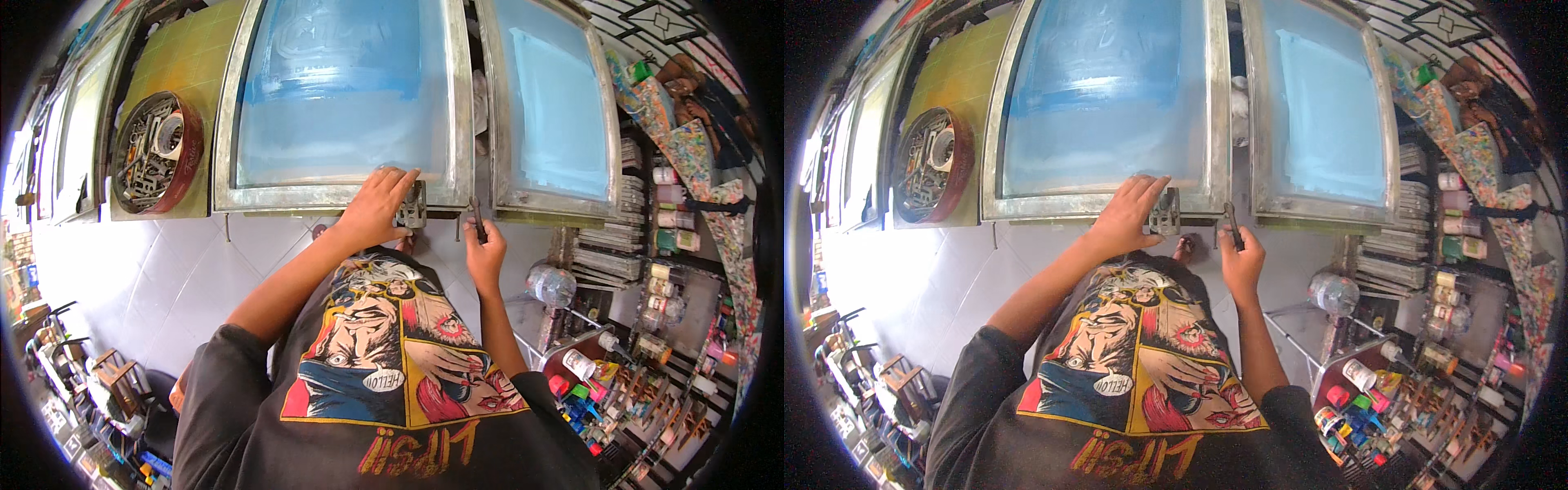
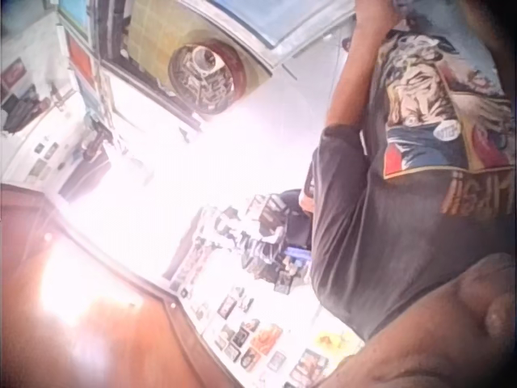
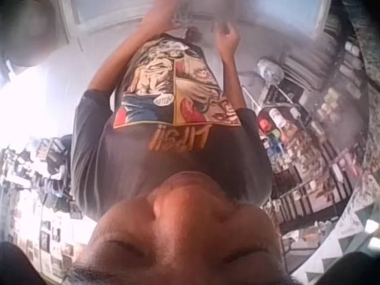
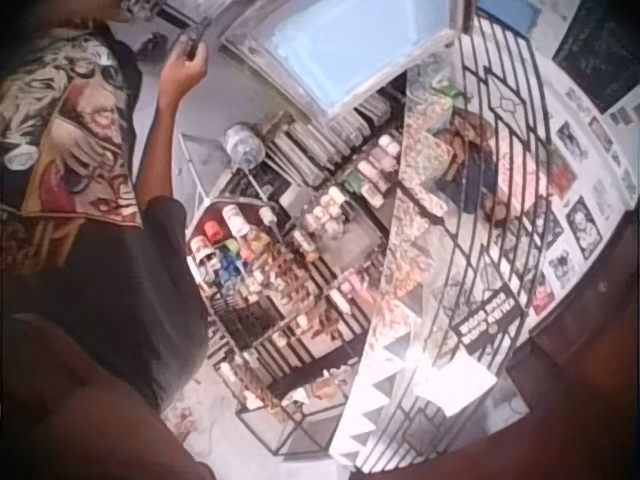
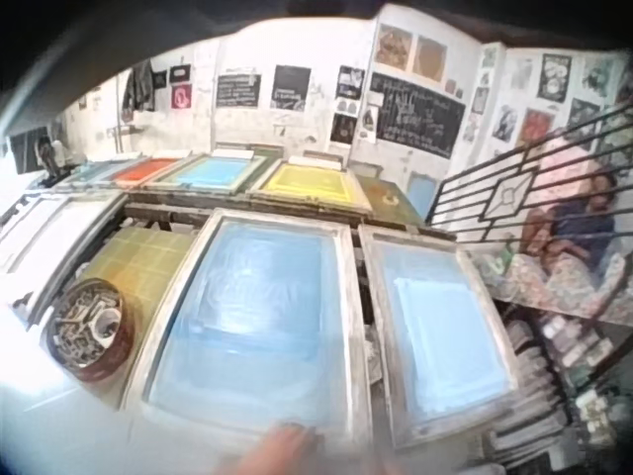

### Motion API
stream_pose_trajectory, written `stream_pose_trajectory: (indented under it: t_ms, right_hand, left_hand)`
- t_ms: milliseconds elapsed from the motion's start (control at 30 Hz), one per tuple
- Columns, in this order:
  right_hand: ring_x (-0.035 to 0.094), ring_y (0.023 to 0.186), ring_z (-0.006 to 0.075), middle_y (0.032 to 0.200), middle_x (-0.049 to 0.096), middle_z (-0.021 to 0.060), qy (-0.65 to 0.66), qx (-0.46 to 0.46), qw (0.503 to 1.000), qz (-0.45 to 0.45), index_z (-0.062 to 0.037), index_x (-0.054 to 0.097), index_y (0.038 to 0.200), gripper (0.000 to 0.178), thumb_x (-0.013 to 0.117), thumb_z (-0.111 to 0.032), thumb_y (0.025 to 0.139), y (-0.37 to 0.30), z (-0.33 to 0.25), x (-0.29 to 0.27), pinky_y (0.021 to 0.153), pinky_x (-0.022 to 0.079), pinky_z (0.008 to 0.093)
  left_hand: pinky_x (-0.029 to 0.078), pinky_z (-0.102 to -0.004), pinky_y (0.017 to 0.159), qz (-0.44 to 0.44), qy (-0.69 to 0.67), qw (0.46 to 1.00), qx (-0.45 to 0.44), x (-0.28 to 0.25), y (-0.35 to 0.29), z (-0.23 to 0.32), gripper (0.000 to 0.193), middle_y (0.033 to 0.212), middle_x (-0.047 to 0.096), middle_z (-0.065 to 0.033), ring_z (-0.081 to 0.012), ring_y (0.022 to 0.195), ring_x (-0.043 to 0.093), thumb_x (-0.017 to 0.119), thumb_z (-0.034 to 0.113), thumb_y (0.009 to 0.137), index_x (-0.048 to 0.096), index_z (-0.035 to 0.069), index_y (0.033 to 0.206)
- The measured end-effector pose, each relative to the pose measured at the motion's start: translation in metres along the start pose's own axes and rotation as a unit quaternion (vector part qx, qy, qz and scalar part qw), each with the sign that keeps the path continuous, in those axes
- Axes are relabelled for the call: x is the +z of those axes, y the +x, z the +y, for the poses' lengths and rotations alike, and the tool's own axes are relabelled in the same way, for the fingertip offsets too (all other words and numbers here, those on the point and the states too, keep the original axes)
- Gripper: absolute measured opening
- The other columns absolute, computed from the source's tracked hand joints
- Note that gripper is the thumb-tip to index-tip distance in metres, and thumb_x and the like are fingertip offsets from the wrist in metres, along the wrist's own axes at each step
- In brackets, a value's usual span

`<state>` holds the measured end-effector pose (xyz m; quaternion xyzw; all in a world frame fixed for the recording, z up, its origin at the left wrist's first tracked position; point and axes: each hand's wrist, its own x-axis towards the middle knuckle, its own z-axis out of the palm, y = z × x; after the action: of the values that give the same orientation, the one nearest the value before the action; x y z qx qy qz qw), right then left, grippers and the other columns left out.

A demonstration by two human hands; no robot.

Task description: The person uses a wrench to tighten bolts on the corners of a screen frame. They lift the frame to inspect it, then place it back down to continue tightening the hardware. The person repeats this process, handling the frame and adjusting the bolts to secure the assembly.

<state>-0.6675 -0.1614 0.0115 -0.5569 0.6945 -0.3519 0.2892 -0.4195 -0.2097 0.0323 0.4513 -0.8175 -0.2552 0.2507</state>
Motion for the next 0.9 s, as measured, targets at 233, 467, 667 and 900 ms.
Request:
stream_pose_trajectory:
  t_ms: [233, 467, 667, 900]
  right_hand:
    - [0.059, 0.062, 0.0115, 0.067, 0.060, 0.0068, 0.061, -0.137, 0.989, -0.016, 0.0017, 0.062, 0.089, 0.015, 0.066, -0.011, 0.081, 0.018, 0.016, 0.004, 0.056, 0.047, 0.0277]
    - [0.056, 0.046, 0.0133, 0.065, 0.056, 0.0052, 0.226, -0.011, 0.965, -0.136, 0.0016, 0.055, 0.097, 0.010, 0.056, -0.005, 0.089, 0.025, 0.019, -0.010, 0.039, 0.047, 0.0278]
    - [0.053, 0.048, 0.0100, 0.069, 0.057, 0.0042, 0.254, 0.009, 0.949, -0.186, 0.0011, 0.057, 0.093, 0.011, 0.059, -0.008, 0.088, 0.032, 0.033, -0.015, 0.044, 0.044, 0.0257]
    - [0.053, 0.070, 0.0069, 0.077, 0.062, 0.0027, 0.320, 0.115, 0.917, -0.208, -0.0004, 0.060, 0.088, 0.011, 0.064, -0.008, 0.082, 0.029, 0.052, 0.002, 0.064, 0.042, 0.0240]
  left_hand:
    - [0.032, -0.0444, 0.104, -0.011, 0.013, 1.000, -0.009, 0.017, 0.010, 0.024, 0.093, 0.120, 0.049, -0.0187, -0.0364, 0.117, 0.043, 0.080, 0.019, 0.056, 0.034, 0.004, 0.136]
    - [0.031, -0.0448, 0.105, 0.017, -0.017, 0.999, -0.031, 0.045, 0.037, 0.057, 0.089, 0.122, 0.049, -0.0177, -0.0364, 0.120, 0.041, 0.079, 0.016, 0.055, 0.038, 0.005, 0.133]
    - [0.032, -0.0441, 0.104, 0.050, -0.004, 0.996, -0.070, 0.053, 0.038, 0.068, 0.088, 0.123, 0.049, -0.0167, -0.0360, 0.119, 0.042, 0.081, 0.017, 0.054, 0.040, 0.006, 0.131]
    - [0.032, -0.0437, 0.105, 0.050, 0.017, 0.995, -0.081, 0.057, 0.036, 0.073, 0.087, 0.126, 0.048, -0.0164, -0.0352, 0.122, 0.041, 0.082, 0.018, 0.054, 0.042, 0.006, 0.130]
